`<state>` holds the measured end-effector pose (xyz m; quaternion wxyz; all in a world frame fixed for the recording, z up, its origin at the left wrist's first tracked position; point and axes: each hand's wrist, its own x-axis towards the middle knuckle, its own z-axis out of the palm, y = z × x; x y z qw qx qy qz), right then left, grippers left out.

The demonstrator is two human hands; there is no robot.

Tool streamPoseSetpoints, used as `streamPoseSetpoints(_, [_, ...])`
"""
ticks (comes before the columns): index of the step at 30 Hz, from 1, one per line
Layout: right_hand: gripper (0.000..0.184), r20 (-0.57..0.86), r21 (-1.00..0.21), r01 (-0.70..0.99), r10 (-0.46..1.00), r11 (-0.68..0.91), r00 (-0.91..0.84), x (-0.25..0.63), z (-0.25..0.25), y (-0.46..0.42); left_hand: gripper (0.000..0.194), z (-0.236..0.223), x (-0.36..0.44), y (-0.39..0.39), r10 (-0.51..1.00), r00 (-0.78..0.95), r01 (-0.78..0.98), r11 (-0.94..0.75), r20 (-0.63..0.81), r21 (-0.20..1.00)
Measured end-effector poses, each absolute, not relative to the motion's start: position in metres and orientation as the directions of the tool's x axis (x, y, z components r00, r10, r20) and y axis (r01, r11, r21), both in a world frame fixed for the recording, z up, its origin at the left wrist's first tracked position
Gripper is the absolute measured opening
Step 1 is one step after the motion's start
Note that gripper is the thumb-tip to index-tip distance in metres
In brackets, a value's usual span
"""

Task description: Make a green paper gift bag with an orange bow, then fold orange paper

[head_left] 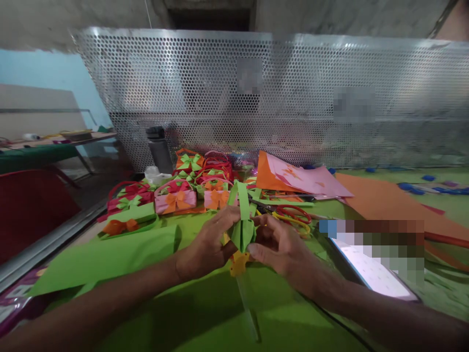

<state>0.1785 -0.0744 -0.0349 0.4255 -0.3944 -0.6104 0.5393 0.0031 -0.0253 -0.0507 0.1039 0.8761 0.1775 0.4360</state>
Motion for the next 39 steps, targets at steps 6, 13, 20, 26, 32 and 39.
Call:
streamPoseSetpoints(6, [0.026,0.107,-0.994,-0.026,0.938,0.105,-0.331,0.178,-0.037,-0.072,0.039,-0.051,0.003,-0.024,0.361,0.568,0.18,-0.931,0.739,0.316])
streamPoseSetpoints(13, [0.022,0.158,-0.986,0.007,0.939,0.168,-0.307,0.179,-0.043,-0.072,0.044,-0.049,0.004,-0.024,0.336,0.579,0.167,-0.941,0.743,0.295])
streamPoseSetpoints(20, [0.017,0.206,-0.973,0.045,0.937,0.227,-0.283,0.181,-0.052,-0.073,0.039,-0.049,0.002,-0.026,0.354,0.618,0.185,-0.934,0.702,0.307])
streamPoseSetpoints(26, [0.025,0.335,-0.919,0.091,0.881,0.384,-0.333,0.181,-0.042,-0.074,0.046,-0.044,0.001,-0.022,0.288,0.62,0.288,-0.949,0.73,0.129])
streamPoseSetpoints(32, [0.039,0.229,-0.781,0.499,0.915,0.376,-0.332,0.202,-0.024,-0.078,0.041,-0.046,-0.012,-0.002,0.449,0.628,0.569,-0.822,0.636,0.018])
streamPoseSetpoints(39, [0.039,0.282,-0.724,0.636,0.956,0.268,-0.082,0.264,-0.035,-0.09,0.044,-0.069,-0.03,0.034,0.602,0.625,0.686,-0.728,0.498,0.019])
